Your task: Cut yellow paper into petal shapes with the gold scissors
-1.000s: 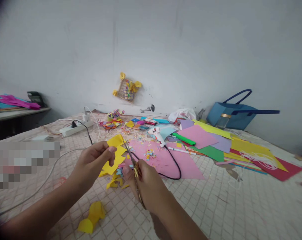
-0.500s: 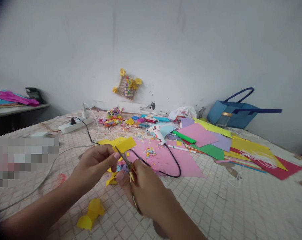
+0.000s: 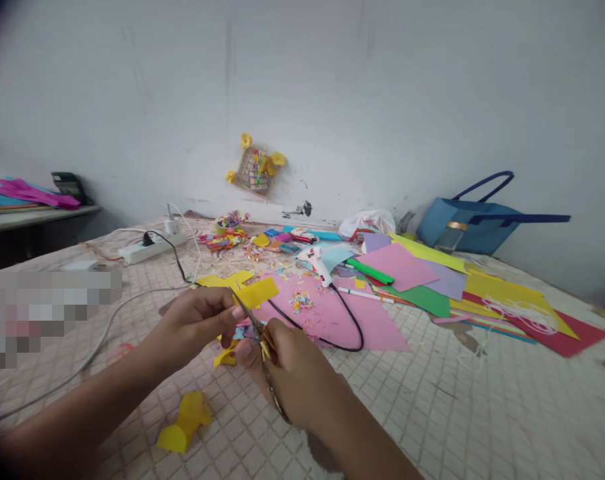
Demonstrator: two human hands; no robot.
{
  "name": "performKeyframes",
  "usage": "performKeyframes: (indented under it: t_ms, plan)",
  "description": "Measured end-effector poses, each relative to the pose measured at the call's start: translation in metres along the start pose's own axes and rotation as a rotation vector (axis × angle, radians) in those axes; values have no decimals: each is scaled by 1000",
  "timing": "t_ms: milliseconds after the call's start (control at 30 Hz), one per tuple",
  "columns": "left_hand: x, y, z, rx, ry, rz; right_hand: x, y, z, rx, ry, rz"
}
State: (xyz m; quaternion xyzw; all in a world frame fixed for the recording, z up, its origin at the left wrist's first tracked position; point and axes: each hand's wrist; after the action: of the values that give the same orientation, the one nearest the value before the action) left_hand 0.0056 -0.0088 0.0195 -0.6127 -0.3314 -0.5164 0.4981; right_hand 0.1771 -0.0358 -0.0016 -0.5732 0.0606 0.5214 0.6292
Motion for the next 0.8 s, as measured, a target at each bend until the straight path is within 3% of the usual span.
performKeyframes:
  t_ms: [567,800]
  plan:
    - [1,-2,-2,16,20,4,3,2,2,24,5,-3]
    - [2,-4,-3,121,93,-63,4,1,3,-15,4,-37]
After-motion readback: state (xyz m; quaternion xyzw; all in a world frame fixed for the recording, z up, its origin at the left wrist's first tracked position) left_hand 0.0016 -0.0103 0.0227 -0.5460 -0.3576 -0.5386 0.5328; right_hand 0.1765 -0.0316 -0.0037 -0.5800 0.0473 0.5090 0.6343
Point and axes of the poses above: each hand's wrist, its own z-axis towards the middle knuckle, its own y-axis out of the palm, x = y × z, and after that the axes turned 13 degrees about -y, right-handed
